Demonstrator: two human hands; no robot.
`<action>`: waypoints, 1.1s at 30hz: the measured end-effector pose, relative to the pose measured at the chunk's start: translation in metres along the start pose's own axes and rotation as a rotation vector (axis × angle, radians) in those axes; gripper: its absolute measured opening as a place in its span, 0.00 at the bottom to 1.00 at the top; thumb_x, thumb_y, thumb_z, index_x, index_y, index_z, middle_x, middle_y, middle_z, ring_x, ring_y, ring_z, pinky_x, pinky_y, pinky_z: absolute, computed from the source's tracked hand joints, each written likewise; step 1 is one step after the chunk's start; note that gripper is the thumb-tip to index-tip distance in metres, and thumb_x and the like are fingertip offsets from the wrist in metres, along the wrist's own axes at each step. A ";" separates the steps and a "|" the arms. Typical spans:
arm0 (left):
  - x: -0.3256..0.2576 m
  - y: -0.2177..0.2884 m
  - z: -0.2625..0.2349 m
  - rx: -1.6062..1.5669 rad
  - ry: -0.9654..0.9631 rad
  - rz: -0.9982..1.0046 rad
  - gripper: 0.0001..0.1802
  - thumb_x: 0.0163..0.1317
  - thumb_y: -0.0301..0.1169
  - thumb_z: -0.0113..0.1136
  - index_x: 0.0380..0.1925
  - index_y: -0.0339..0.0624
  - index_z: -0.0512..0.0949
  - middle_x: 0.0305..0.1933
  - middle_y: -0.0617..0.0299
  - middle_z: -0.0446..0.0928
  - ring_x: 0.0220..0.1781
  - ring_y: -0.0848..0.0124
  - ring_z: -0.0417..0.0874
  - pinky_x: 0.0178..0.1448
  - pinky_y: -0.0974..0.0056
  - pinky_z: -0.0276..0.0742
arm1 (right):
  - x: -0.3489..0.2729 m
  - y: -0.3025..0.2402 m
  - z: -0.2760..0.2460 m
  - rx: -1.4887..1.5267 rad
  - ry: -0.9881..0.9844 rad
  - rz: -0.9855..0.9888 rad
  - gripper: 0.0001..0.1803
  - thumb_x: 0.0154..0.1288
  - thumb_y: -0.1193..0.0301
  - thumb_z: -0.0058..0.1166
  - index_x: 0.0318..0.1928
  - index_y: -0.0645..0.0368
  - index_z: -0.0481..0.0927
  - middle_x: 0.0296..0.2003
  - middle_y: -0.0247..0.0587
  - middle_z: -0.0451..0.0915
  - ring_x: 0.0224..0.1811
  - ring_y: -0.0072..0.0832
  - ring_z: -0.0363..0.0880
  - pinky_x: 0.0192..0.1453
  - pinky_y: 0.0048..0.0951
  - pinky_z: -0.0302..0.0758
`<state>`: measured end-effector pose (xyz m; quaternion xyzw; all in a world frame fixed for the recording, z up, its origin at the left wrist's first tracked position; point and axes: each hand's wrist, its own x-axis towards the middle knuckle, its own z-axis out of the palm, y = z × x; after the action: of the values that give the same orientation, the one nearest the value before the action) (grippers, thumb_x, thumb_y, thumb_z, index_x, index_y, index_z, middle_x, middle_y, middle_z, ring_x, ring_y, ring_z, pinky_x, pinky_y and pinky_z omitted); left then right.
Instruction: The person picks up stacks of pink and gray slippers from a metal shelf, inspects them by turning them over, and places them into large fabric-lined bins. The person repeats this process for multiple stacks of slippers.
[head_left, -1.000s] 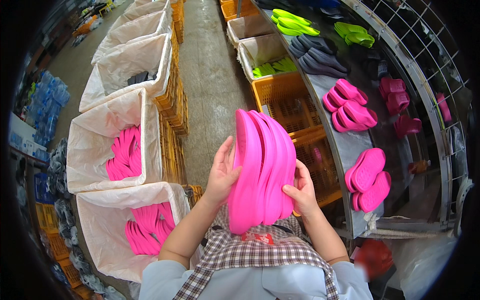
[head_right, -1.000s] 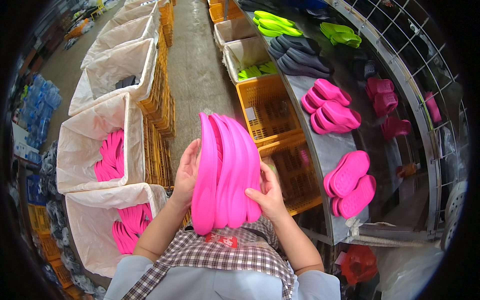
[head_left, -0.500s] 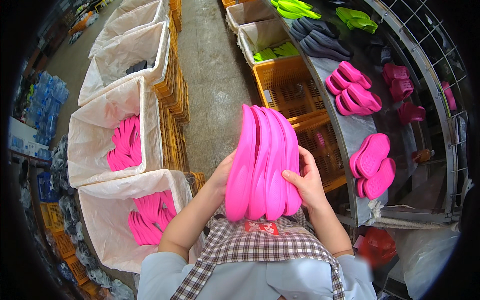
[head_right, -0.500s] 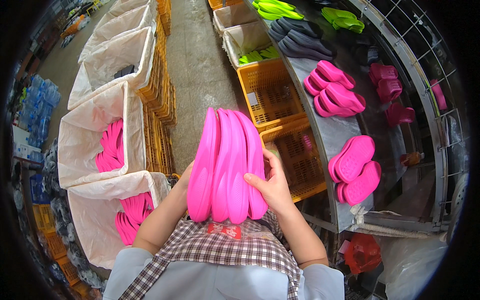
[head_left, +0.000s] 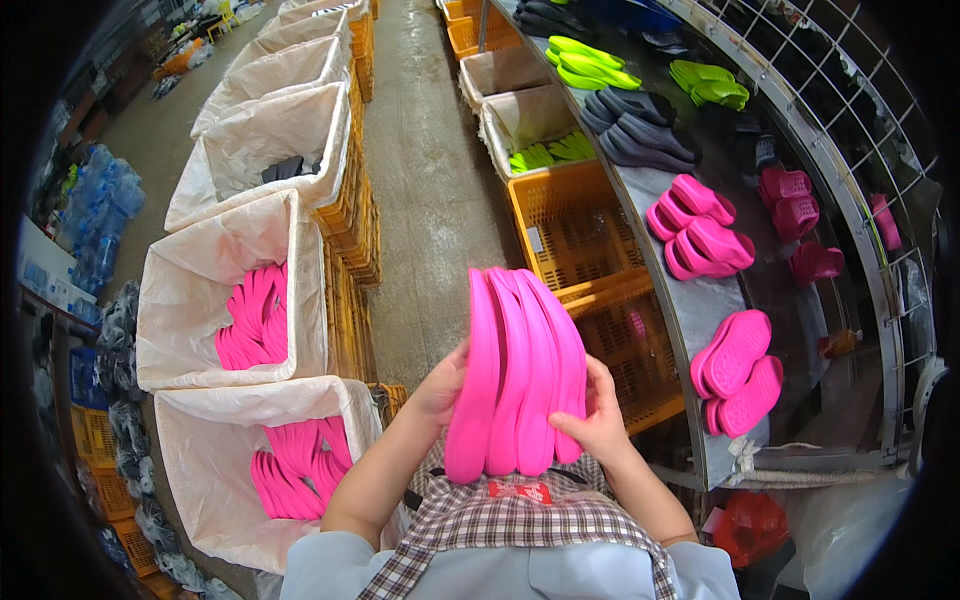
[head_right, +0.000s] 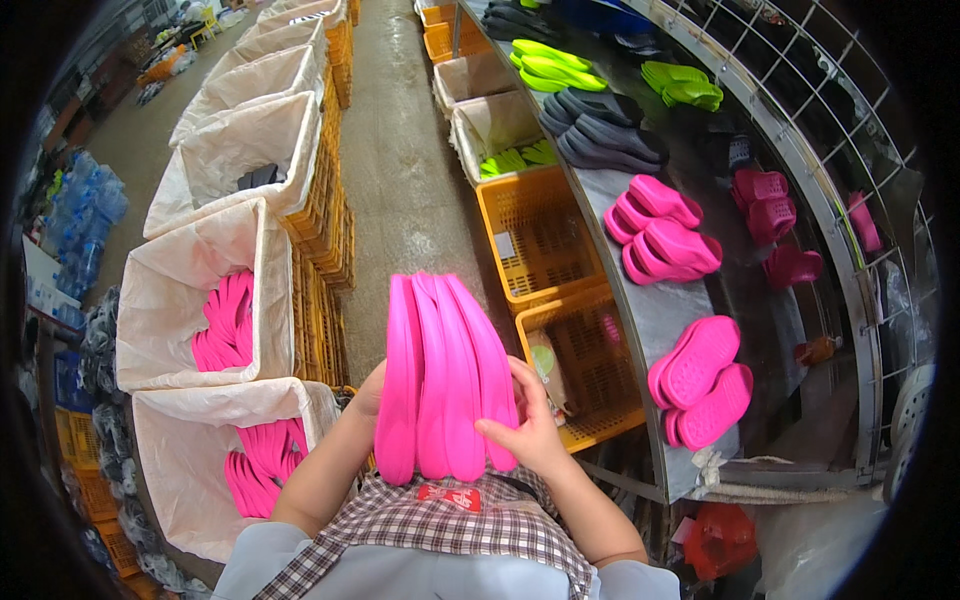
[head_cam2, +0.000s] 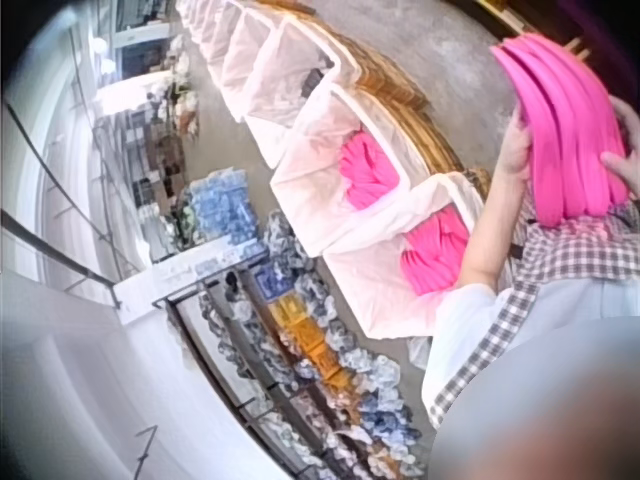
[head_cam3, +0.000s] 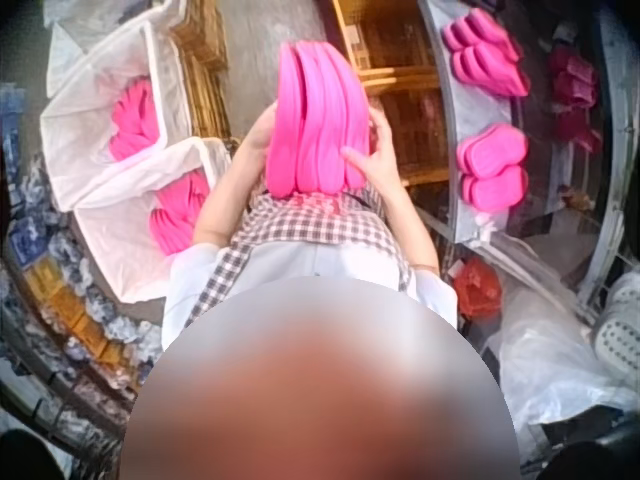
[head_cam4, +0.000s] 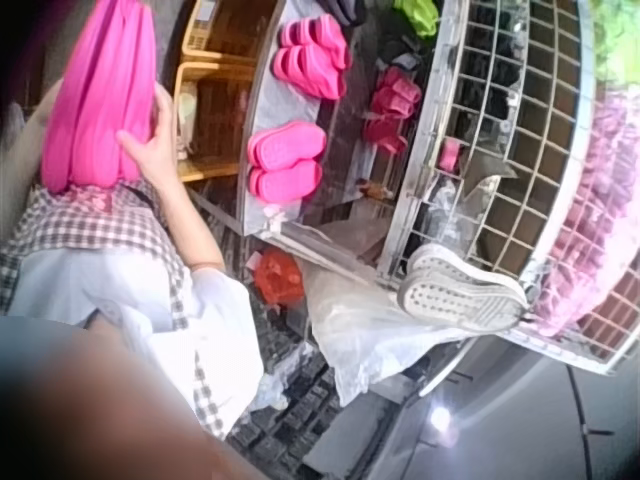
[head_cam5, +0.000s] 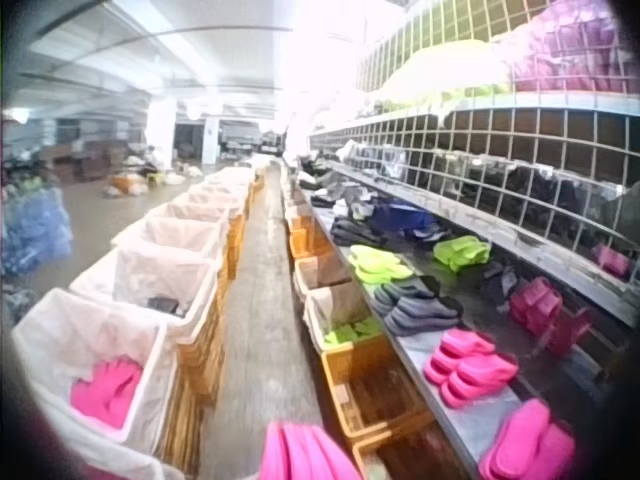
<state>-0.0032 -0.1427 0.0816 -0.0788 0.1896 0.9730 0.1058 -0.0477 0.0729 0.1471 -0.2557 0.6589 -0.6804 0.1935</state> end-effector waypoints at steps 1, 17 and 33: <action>0.000 0.001 -0.004 0.012 -0.054 0.022 0.35 0.61 0.24 0.60 0.68 0.49 0.59 0.61 0.55 0.70 0.59 0.63 0.76 0.58 0.56 0.78 | -0.001 0.003 0.001 -0.001 -0.010 -0.024 0.44 0.51 0.72 0.69 0.66 0.60 0.58 0.64 0.45 0.59 0.68 0.34 0.60 0.71 0.39 0.57; -0.008 0.021 -0.002 0.221 -0.230 0.031 0.46 0.54 0.30 0.69 0.70 0.44 0.53 0.66 0.57 0.65 0.66 0.65 0.68 0.68 0.57 0.66 | -0.001 0.025 -0.002 -0.100 -0.055 -0.358 0.46 0.46 0.69 0.72 0.65 0.50 0.59 0.64 0.53 0.56 0.68 0.44 0.59 0.69 0.45 0.60; -0.011 0.035 0.012 0.417 -0.327 0.056 0.47 0.56 0.32 0.68 0.71 0.40 0.51 0.69 0.58 0.62 0.69 0.68 0.63 0.71 0.59 0.59 | -0.002 0.035 -0.005 -0.099 -0.051 -0.417 0.44 0.47 0.72 0.70 0.63 0.48 0.57 0.63 0.56 0.56 0.67 0.45 0.60 0.66 0.46 0.63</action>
<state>-0.0023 -0.1714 0.1073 0.1081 0.3684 0.9153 0.1220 -0.0518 0.0762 0.1119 -0.4130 0.6191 -0.6659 0.0523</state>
